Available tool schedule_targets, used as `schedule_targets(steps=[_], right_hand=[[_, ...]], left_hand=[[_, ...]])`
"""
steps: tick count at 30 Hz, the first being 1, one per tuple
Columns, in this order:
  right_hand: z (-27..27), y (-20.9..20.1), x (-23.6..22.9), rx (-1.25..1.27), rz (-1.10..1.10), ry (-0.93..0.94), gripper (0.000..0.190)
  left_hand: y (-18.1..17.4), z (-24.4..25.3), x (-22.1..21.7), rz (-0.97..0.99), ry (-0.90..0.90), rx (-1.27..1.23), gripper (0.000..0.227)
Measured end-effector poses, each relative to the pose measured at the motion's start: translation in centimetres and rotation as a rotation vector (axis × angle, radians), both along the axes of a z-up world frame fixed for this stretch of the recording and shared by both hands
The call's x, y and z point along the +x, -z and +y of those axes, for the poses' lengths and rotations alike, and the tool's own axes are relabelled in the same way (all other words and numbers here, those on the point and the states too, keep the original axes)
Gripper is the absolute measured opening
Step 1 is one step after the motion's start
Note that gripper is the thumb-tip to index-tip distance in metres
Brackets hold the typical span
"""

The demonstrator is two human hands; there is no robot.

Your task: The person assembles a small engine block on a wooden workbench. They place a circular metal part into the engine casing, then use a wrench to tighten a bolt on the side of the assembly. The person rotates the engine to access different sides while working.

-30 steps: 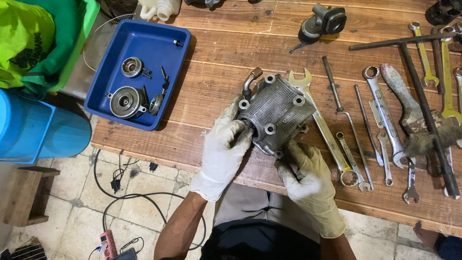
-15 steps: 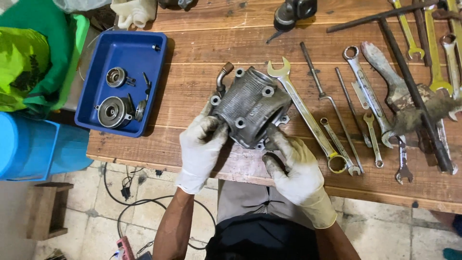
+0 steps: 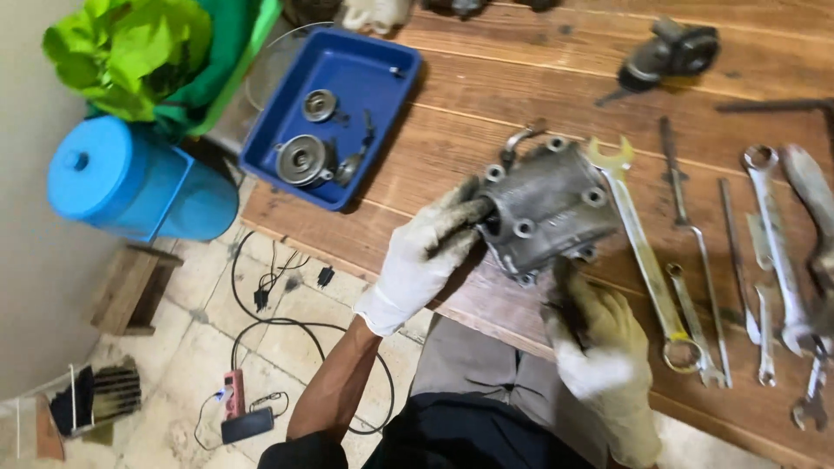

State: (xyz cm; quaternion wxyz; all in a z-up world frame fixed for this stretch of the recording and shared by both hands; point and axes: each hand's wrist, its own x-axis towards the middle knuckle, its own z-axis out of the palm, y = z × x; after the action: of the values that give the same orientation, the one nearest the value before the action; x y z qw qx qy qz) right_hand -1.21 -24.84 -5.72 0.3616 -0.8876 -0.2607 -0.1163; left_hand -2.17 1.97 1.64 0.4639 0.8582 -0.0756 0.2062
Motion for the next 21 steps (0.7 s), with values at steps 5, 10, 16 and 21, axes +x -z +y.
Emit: schedule_targets(steps=[5, 10, 16, 21], right_hand=[[-0.8, 2.7, 0.7, -0.021, -0.138, -0.059, 0.061], [-0.2, 1.5, 0.6, 0.06, -0.114, -0.04, 0.052], [0.1, 1.6, 0.8, 0.055, -0.069, -0.011, 0.046], [0.1, 1.1, 0.6, 0.125, -0.024, -0.042, 0.047]], left_hand=[[-3.7, 5.6, -2.8, -0.108, -0.189, 0.057, 0.029], [-6.1, 14.6, -2.9, 0.25, -0.561, 0.247, 0.074], [-4.8, 20.0, 0.1, 0.596, -0.504, 0.663, 0.103], [-5.2, 19.7, 1.4, 0.736, -0.494, 0.652, 0.098]])
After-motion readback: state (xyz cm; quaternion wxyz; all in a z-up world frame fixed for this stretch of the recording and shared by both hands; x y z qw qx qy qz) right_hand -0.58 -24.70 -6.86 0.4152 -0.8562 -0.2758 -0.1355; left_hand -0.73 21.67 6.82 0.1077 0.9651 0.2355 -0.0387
